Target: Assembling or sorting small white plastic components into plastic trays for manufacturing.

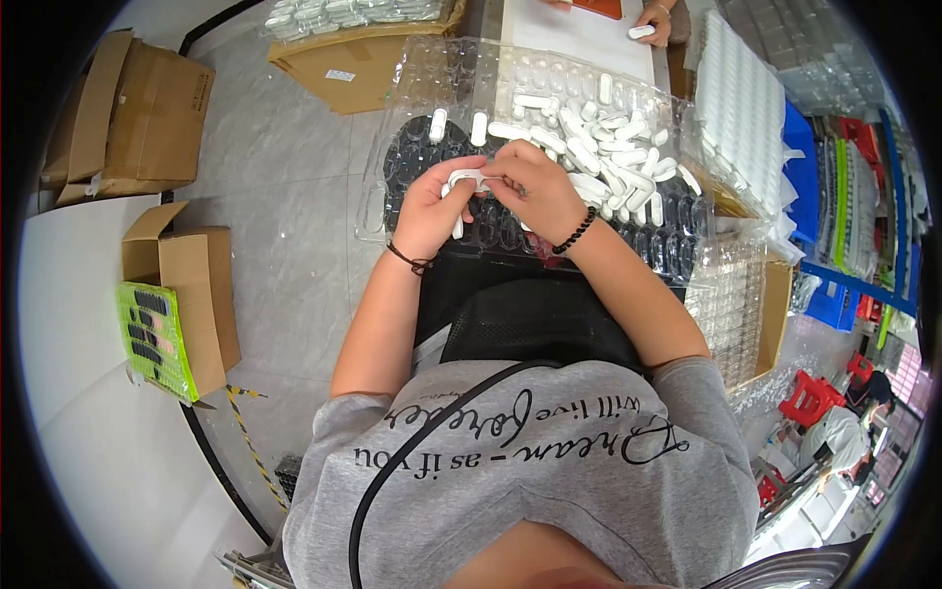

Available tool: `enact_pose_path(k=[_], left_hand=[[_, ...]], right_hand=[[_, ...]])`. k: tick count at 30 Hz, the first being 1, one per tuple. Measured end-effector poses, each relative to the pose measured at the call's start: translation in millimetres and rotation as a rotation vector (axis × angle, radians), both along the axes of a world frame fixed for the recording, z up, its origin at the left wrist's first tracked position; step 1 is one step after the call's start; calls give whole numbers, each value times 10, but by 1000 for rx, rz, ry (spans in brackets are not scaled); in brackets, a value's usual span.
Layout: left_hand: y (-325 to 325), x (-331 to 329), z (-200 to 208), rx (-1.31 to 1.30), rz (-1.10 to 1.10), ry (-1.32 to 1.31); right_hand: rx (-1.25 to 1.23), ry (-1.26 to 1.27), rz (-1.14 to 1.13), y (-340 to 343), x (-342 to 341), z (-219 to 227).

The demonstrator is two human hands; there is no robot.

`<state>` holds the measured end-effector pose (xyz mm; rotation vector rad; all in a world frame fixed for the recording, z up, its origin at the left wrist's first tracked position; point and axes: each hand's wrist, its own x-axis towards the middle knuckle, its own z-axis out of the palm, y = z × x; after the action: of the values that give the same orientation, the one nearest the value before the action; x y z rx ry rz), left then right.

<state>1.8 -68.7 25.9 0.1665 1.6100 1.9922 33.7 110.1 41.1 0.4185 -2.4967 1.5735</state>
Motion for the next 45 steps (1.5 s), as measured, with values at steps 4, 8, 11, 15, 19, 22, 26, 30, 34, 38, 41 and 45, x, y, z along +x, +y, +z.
enact_pose_path(k=[4,8,11,15,19,22,26,30,34,38,41,45], left_hand=[[28,12,5,5,4,25],[43,22,-69,-62,46,196],[45,24,-75,-165,77,108],[55,11,-63,-197,116,59],[29,0,-93,-212,90,89],[4,5,-114,-205,68,38],[16,7,-118,-198,98,39],[-20,-35,-153,39,282,-120],[-127,-100,-160,294,428,-324],[-212,-135,-126,441,475,-467],[-200,-128,-107,466,484,-527],[-243,-127,-212,473,415,-473]], right_hand=[[17,-215,-57,-19,-17,66],[-14,-381,-34,19,-36,-23],[41,-331,2,29,-46,-91],[103,-262,13,25,-54,-59],[120,-281,15,42,-59,-79],[128,-291,47,53,-44,-103],[116,-306,69,47,-68,-79],[-353,-587,108,153,-258,-299],[423,-82,-239,304,-562,-586],[758,-178,-161,305,-656,-736],[786,-277,-150,285,-698,-755],[694,-232,-213,308,-697,-655]])
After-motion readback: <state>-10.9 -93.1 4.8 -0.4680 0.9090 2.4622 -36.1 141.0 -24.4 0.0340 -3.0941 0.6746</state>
